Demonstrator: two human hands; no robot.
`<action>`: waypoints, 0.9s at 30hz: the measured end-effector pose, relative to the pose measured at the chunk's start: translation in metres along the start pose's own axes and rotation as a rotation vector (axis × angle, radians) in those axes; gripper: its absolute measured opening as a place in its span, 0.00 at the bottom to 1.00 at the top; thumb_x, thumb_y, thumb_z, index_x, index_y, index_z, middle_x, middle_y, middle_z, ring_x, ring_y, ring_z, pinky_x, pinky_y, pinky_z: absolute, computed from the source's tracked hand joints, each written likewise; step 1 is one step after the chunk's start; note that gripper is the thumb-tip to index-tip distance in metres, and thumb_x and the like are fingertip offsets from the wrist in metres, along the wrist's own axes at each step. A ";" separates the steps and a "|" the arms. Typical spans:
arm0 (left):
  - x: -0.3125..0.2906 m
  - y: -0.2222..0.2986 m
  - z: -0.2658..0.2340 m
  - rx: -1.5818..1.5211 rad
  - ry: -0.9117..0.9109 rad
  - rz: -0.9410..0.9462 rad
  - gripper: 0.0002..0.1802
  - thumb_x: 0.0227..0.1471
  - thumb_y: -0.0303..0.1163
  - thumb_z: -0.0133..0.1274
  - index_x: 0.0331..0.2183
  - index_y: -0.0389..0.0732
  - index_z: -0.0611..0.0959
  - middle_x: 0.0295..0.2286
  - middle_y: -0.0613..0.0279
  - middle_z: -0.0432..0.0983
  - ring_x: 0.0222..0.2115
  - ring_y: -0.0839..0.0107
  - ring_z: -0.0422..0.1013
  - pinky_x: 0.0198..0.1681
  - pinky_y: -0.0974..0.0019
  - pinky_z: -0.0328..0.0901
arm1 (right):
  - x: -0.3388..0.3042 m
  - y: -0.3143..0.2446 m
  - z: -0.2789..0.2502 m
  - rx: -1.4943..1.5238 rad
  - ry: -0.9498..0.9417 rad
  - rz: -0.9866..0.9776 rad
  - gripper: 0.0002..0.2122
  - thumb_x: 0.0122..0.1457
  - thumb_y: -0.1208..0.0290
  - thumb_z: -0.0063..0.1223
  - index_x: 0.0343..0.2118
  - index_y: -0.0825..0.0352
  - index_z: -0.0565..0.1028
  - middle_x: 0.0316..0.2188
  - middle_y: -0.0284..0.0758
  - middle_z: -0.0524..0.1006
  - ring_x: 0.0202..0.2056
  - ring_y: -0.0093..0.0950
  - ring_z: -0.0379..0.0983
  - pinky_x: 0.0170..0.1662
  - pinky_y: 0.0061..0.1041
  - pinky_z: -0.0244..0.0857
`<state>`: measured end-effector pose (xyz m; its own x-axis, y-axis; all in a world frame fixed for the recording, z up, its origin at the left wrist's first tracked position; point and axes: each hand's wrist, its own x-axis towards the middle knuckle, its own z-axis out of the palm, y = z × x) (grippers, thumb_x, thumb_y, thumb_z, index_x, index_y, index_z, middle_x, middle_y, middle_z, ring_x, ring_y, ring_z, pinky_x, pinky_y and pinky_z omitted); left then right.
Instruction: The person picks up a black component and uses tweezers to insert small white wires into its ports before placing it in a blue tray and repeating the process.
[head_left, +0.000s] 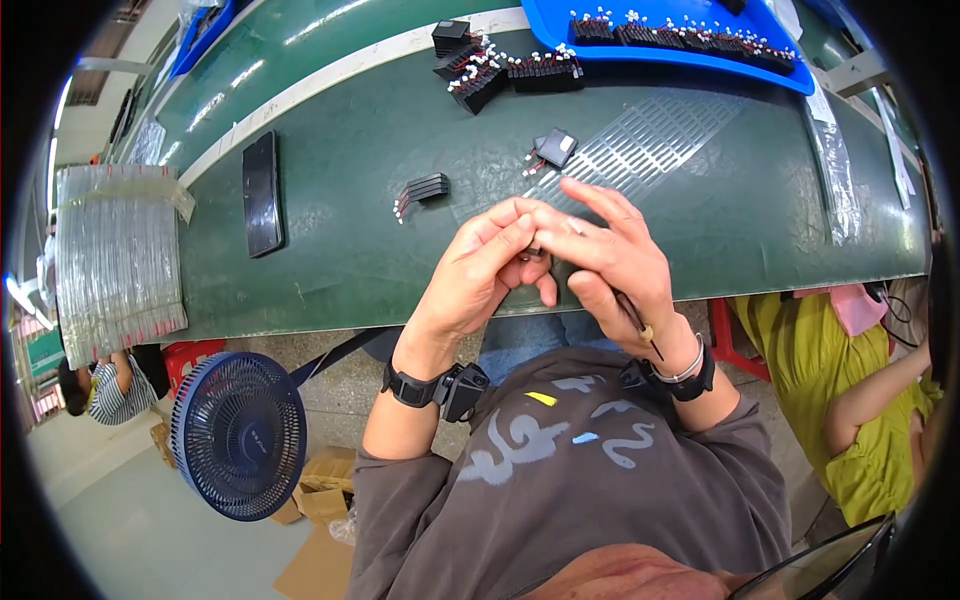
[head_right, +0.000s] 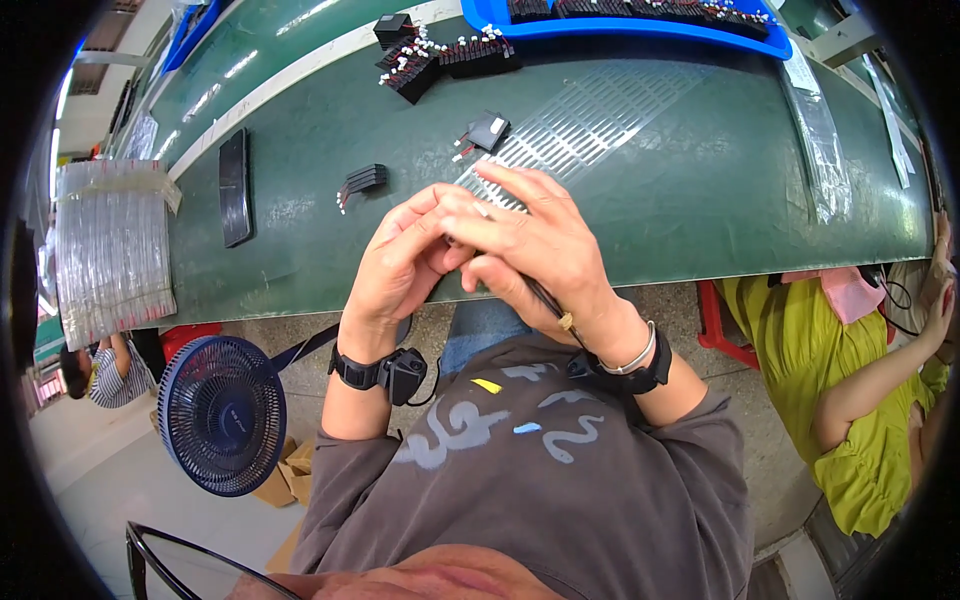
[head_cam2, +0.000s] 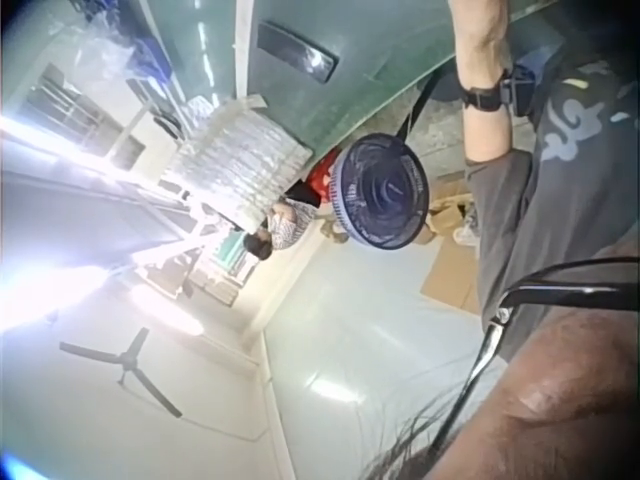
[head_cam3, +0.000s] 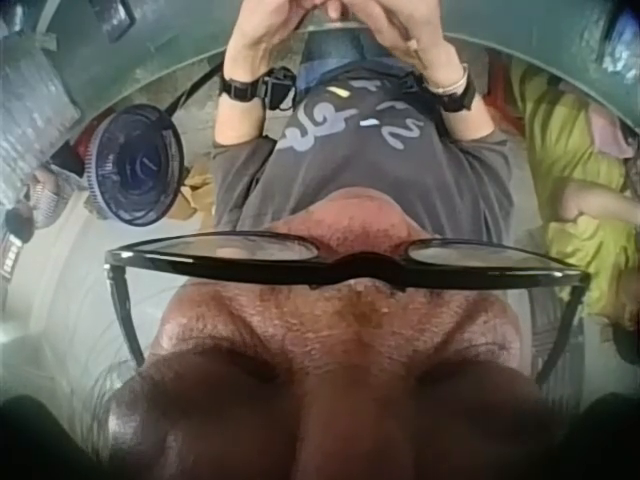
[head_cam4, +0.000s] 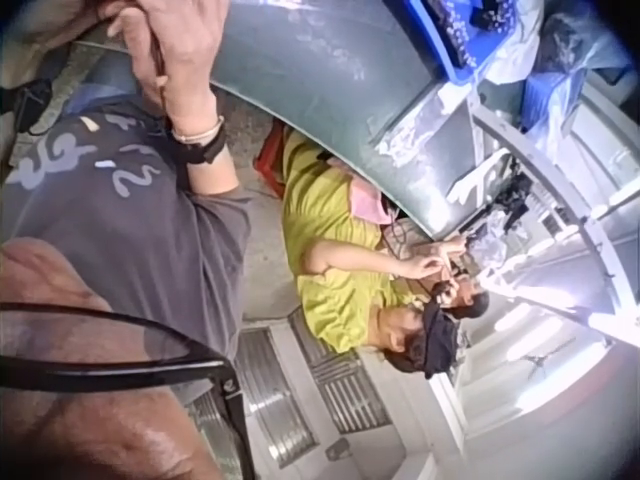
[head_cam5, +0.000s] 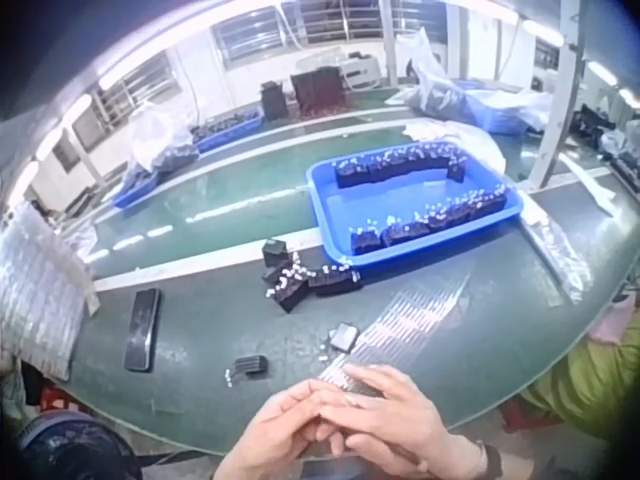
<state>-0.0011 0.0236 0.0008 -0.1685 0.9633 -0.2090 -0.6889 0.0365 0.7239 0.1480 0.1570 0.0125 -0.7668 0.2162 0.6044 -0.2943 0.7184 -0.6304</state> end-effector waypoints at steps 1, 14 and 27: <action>-0.001 -0.001 -0.002 -0.053 -0.013 0.009 0.14 0.63 0.34 0.46 0.43 0.33 0.76 0.28 0.65 0.70 0.26 0.79 0.66 0.31 0.69 0.72 | -0.003 0.001 0.003 0.032 0.023 0.063 0.12 0.66 0.71 0.43 0.46 0.70 0.76 0.46 0.41 0.78 0.53 0.36 0.70 0.55 0.35 0.63; 0.039 0.028 0.037 0.924 0.474 0.473 0.14 0.53 0.22 0.57 0.43 0.35 0.78 0.34 0.62 0.76 0.33 0.77 0.73 0.38 0.74 0.69 | -0.007 0.008 -0.018 0.156 0.173 0.575 0.10 0.65 0.74 0.45 0.44 0.72 0.77 0.43 0.38 0.80 0.47 0.26 0.75 0.53 0.22 0.64; 0.042 0.028 0.030 1.684 0.577 0.742 0.15 0.49 0.23 0.58 0.42 0.38 0.80 0.33 0.55 0.79 0.36 0.60 0.77 0.40 0.61 0.70 | -0.006 0.013 -0.018 0.172 0.101 0.578 0.13 0.68 0.69 0.42 0.44 0.72 0.76 0.39 0.36 0.80 0.42 0.23 0.74 0.50 0.22 0.64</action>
<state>-0.0065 0.0732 0.0323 -0.4837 0.7266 0.4880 0.8453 0.2433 0.4756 0.1594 0.1766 0.0096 -0.7746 0.6068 0.1786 0.0594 0.3509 -0.9345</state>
